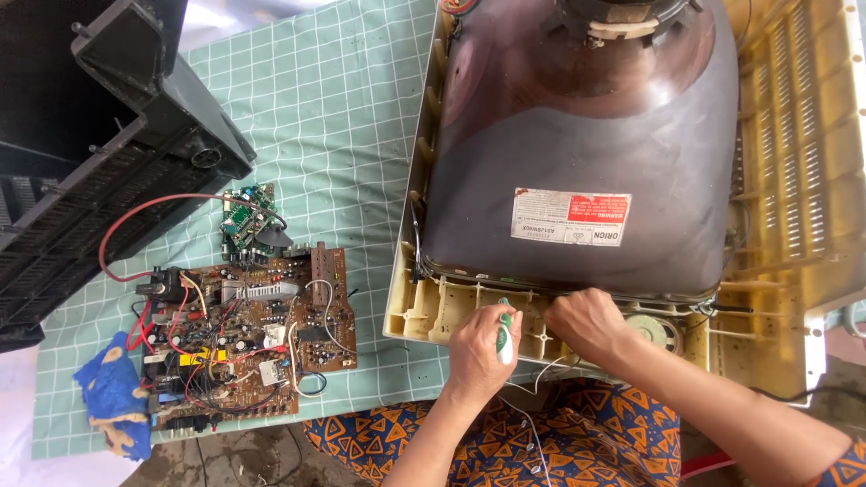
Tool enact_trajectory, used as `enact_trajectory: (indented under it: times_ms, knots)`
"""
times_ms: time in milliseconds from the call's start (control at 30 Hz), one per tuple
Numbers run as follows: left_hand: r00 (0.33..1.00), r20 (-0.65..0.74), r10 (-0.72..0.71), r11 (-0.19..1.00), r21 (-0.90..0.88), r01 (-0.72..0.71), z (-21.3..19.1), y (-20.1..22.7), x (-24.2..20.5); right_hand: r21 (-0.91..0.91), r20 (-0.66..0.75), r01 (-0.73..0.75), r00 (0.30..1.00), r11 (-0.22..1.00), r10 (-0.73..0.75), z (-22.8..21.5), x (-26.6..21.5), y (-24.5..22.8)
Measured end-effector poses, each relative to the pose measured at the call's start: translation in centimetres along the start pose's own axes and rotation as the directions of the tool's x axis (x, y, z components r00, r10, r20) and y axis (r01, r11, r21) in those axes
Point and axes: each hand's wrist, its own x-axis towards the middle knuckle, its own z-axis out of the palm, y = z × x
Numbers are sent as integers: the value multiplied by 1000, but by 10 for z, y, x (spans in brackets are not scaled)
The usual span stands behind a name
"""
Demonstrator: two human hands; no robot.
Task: Cleaning the internal chassis and components of a CRT television using a toothbrush and a cloth.
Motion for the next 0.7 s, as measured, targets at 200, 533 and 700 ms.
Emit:
enact_trajectory:
  times_ms: [200, 533, 700]
  knots:
    - [1000, 4, -5, 1000, 4, 5, 2, 0, -2, -13, 179, -32, 983, 999, 34, -15, 3, -4]
    - [993, 0, -117, 992, -48, 117, 3, -4, -7, 179, -159, -138, 973, 974, 167, -12, -11, 4]
    - [995, -1, -104, 995, -8, 104, 14, -10, -11, 177, -108, -123, 984, 976, 143, 2, -4, 4]
